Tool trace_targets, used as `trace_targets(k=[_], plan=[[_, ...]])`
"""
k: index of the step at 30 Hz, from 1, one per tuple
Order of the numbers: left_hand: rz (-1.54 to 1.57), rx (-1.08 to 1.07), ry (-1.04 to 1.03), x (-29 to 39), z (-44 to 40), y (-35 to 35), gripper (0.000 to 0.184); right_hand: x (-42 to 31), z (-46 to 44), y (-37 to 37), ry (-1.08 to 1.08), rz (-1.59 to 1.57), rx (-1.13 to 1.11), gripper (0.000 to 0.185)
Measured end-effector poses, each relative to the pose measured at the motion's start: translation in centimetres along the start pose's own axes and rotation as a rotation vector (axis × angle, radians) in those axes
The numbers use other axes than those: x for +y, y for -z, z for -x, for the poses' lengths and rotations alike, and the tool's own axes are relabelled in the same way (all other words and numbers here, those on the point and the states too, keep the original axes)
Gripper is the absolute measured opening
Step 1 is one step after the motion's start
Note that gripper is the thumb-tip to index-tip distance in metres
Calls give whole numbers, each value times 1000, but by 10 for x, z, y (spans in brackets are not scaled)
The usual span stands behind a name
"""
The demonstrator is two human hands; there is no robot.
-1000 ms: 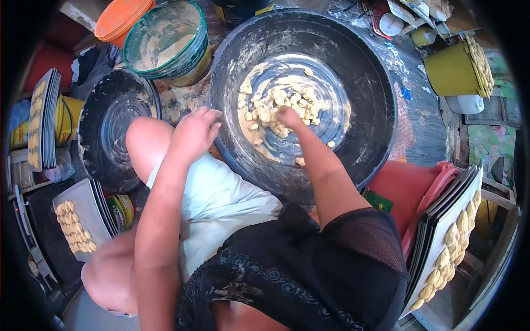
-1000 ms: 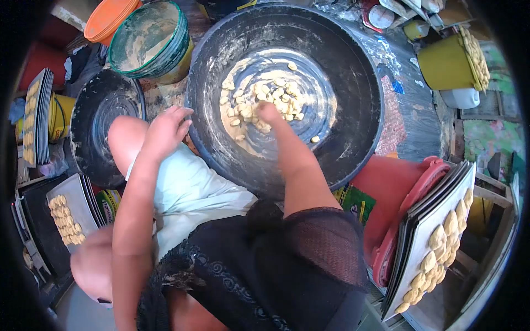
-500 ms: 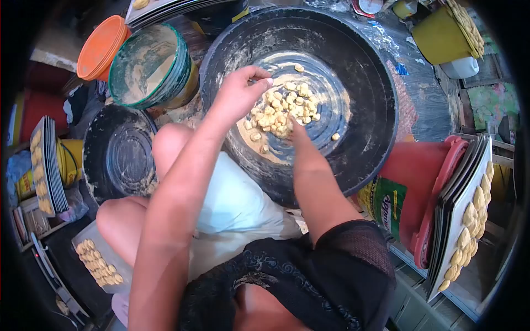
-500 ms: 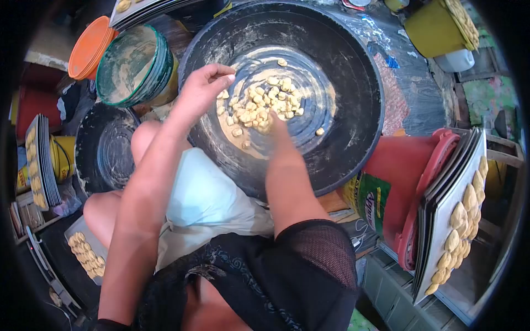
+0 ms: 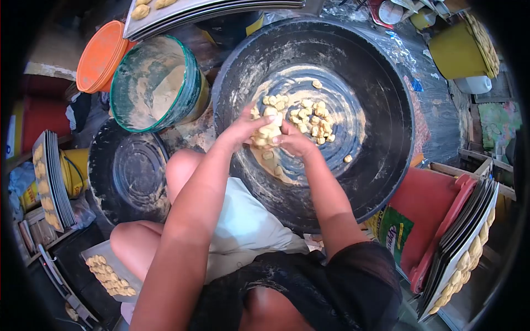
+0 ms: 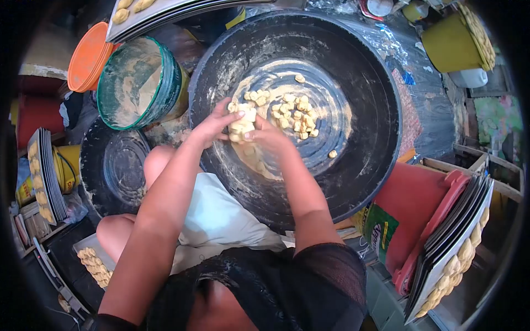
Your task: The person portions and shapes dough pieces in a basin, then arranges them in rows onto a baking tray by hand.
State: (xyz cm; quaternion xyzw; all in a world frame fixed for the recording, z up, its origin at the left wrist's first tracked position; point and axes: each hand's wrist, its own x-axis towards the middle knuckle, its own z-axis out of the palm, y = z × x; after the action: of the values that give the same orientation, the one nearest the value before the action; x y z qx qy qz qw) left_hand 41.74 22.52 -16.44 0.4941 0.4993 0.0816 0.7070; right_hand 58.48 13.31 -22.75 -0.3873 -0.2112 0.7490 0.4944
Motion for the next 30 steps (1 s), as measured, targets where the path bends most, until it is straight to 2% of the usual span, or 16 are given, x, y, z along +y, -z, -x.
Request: trace_targets(k=[2, 3, 5, 7, 8, 9, 11, 14, 15, 18, 19, 22, 23, 26, 27, 30], plan=[[179, -243, 43, -3, -2, -4, 67, -15, 9, -16, 196, 274, 36, 66], [237, -258, 7, -6, -7, -6, 53, -17, 12, -19, 266, 454, 216, 57], [427, -204, 11, -8, -12, 1, 44, -34, 18, -24, 166, 382, 520, 57], [656, -166, 5, -2, -8, 7, 34, -37, 20, -21, 264, 461, 540, 53], [662, -186, -7, 1, -5, 10, 34, -39, 21, -19, 312, 501, 551, 52], [667, -207, -20, 4, -1, 11, 34, -36, 21, -17, 469, 738, 454, 50], [627, -269, -39, 3, -1, 9, 34, -42, 30, -53, 697, 975, 433, 41], [627, -226, -77, 12, 18, -9, 34, -47, 35, -70, 616, 1100, 433, 42], [637, -224, -76, 11, 19, -9, 35, -42, 35, -66, 602, 930, 458, 33], [562, -292, -136, 6, 20, -4, 41, -32, 30, -59, 640, 253, 559, 21], [573, -287, -145, 6, 19, -3, 44, -32, 30, -61, 707, 206, 614, 16], [603, -370, -171, 10, 29, -4, 45, -30, 34, -61, 663, 234, 555, 19], [552, -349, -173, 13, 34, -7, 41, -30, 36, -63, 558, 379, 515, 16], [421, -315, -168, 13, 38, -12, 34, -38, 43, -75, 600, 387, 336, 16], [393, -323, -163, 9, 32, -8, 33, -39, 44, -75, 690, 413, 452, 15], [397, -342, -180, 0, 25, -1, 25, -56, 52, -76, 787, 151, 647, 15]])
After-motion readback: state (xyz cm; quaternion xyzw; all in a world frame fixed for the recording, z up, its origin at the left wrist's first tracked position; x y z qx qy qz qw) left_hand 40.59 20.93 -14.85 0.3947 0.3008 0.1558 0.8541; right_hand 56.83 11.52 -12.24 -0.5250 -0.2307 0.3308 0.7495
